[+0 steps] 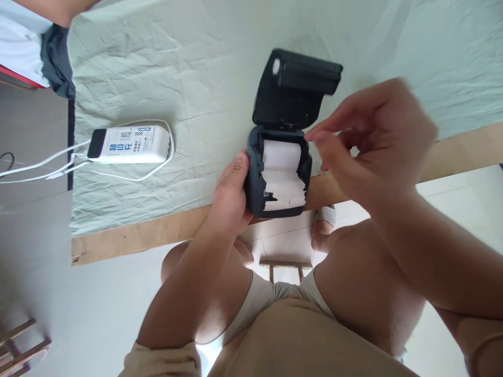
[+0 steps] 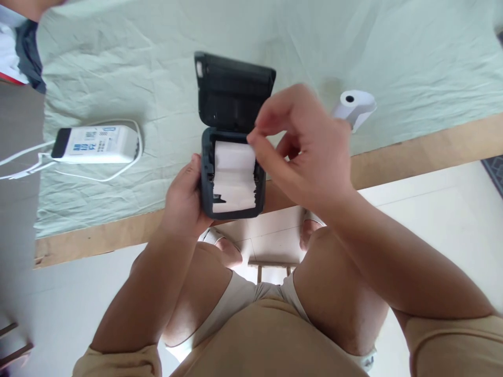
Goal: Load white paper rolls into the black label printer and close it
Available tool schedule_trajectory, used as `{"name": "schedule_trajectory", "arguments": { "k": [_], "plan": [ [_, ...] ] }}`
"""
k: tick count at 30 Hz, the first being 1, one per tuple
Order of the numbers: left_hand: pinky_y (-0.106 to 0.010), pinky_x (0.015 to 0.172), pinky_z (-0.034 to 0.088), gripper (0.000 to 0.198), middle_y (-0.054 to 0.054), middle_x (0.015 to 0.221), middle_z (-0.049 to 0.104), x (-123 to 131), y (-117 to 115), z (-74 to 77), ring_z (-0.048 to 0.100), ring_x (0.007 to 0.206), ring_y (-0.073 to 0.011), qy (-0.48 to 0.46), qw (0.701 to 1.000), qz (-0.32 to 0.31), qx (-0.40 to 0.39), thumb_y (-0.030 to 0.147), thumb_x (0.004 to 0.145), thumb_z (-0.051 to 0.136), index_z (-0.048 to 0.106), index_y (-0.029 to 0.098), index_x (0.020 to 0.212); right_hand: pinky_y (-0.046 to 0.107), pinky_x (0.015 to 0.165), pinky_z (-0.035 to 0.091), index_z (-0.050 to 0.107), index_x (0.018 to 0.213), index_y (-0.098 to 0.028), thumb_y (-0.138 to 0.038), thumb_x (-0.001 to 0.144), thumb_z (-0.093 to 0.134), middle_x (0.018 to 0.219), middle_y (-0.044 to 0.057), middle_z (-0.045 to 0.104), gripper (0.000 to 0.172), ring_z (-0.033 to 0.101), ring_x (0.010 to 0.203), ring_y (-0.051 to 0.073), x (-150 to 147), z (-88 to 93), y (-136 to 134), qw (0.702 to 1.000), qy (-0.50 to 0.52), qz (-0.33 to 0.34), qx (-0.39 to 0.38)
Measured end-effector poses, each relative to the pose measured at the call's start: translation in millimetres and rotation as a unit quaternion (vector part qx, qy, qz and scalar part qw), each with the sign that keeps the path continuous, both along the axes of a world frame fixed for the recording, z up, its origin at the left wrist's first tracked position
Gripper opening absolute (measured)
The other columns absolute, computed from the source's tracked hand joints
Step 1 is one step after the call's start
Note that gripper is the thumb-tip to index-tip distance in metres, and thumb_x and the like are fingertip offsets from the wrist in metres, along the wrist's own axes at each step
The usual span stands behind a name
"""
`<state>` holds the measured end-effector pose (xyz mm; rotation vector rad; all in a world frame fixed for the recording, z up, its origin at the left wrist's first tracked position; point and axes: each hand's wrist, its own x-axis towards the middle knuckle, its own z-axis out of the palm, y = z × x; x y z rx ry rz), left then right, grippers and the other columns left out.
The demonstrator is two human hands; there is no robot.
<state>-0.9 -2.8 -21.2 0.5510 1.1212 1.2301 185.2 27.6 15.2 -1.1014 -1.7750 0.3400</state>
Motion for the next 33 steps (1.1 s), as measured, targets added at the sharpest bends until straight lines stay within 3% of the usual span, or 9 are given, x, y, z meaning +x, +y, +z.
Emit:
{"name": "schedule_trajectory", "arguments": {
  "k": [5, 10, 15, 18, 20, 22, 25, 30, 33],
  "plan": [
    [-0.038, 0.081, 0.069, 0.032, -0.001, 0.080, 0.077, 0.1, -0.4, 3.4, 0.083, 0.094, -0.0271, -0.041, 0.998, -0.037, 0.003, 0.055, 0.097, 0.070, 0.069, 0.024, 0.098, 0.031, 0.049, 0.025, 0.072, 0.094, -0.027, -0.028, 0.085, 0.069, 0.062, -0.004, 0.063, 0.010, 0.054, 0.052, 0.016, -0.7, -1.5, 11.7, 0.962, -0.269, 0.022, 0.042],
    [-0.040, 0.079, 0.070, 0.041, -0.003, 0.080, 0.077, -0.4, -0.2, 7.0, 0.083, 0.096, -0.0303, -0.050, 0.995, -0.084, -0.002, 0.064, 0.095, 0.069, 0.070, 0.023, 0.096, 0.032, 0.048, 0.027, 0.072, 0.107, -0.031, -0.031, 0.082, 0.072, 0.068, -0.005, 0.068, 0.025, 0.049, 0.050, 0.014, 1.8, 11.0, 12.9, 0.949, -0.303, 0.086, -0.031],
    [-0.040, 0.075, 0.071, 0.047, -0.004, 0.086, 0.080, -0.6, -1.2, 5.8, 0.083, 0.095, -0.0312, -0.031, 0.997, -0.070, -0.014, 0.069, 0.095, 0.067, 0.072, 0.023, 0.100, 0.031, 0.044, 0.040, 0.071, 0.117, -0.036, -0.026, 0.082, 0.075, 0.096, -0.005, 0.077, 0.037, 0.055, 0.052, 0.010, 18.6, 32.4, 4.1, 0.985, -0.088, 0.097, -0.108],
    [-0.039, 0.069, 0.071, 0.048, -0.004, 0.092, 0.082, -1.1, -1.2, 5.5, 0.083, 0.092, -0.0318, -0.044, 0.996, -0.072, -0.038, 0.071, 0.092, 0.069, 0.074, 0.025, 0.105, 0.029, 0.044, 0.043, 0.068, 0.114, -0.036, -0.016, 0.084, 0.064, 0.096, -0.004, 0.074, 0.035, 0.062, 0.062, 0.014, 31.8, 18.7, 12.9, 0.978, 0.150, 0.082, -0.117],
    [-0.039, 0.064, 0.070, 0.048, -0.004, 0.093, 0.082, -1.9, -1.1, 5.0, 0.084, 0.088, -0.0314, -0.051, 0.995, -0.075, -0.045, 0.071, 0.093, 0.068, 0.075, 0.026, 0.108, 0.029, 0.042, 0.041, 0.066, 0.109, -0.031, -0.019, 0.082, 0.070, 0.086, -0.003, 0.069, 0.029, 0.057, 0.056, 0.013, 37.5, -1.1, 23.5, 0.962, 0.202, 0.075, -0.167],
    [-0.040, 0.063, 0.071, 0.048, -0.004, 0.091, 0.082, -2.9, -1.1, 4.1, 0.084, 0.086, -0.0314, -0.048, 0.995, -0.076, -0.046, 0.071, 0.094, 0.066, 0.076, 0.026, 0.108, 0.030, 0.044, 0.040, 0.062, 0.098, -0.027, -0.028, 0.085, 0.077, 0.074, -0.003, 0.061, 0.019, 0.052, 0.052, 0.013, 40.3, -20.5, 32.1, 0.973, 0.157, 0.042, -0.162],
    [-0.041, 0.068, 0.072, 0.046, -0.003, 0.088, 0.081, -3.8, -1.2, 2.7, 0.084, 0.090, -0.0315, -0.034, 0.997, -0.060, -0.037, 0.070, 0.096, 0.064, 0.076, 0.027, 0.106, 0.034, 0.052, 0.045, 0.053, 0.087, -0.027, -0.047, 0.092, 0.075, 0.068, -0.004, 0.054, 0.030, 0.053, 0.053, 0.014, 41.5, -34.7, 36.5, 0.993, 0.053, 0.010, -0.103],
    [-0.042, 0.072, 0.072, 0.048, -0.004, 0.088, 0.081, -3.4, -1.2, 2.7, 0.084, 0.092, -0.0322, -0.037, 0.997, -0.067, -0.034, 0.071, 0.096, 0.063, 0.076, 0.027, 0.108, 0.047, 0.082, 0.056, 0.058, 0.095, -0.029, -0.060, 0.096, 0.067, 0.097, 0.006, 0.072, 0.032, 0.069, 0.091, 0.027, 48.1, -32.5, 38.0, 0.992, -0.118, -0.036, -0.032],
    [-0.043, 0.071, 0.072, 0.050, -0.004, 0.087, 0.081, -2.7, -0.9, 2.9, 0.084, 0.089, -0.0322, -0.039, 0.996, -0.067, -0.040, 0.072, 0.096, 0.062, 0.076, 0.026, 0.108, 0.046, 0.085, 0.056, 0.061, 0.109, -0.029, -0.056, 0.088, 0.079, 0.106, 0.008, 0.074, 0.038, 0.069, 0.093, 0.027, 54.2, -41.3, 44.3, 0.983, -0.164, -0.065, -0.043]
  ]
}}
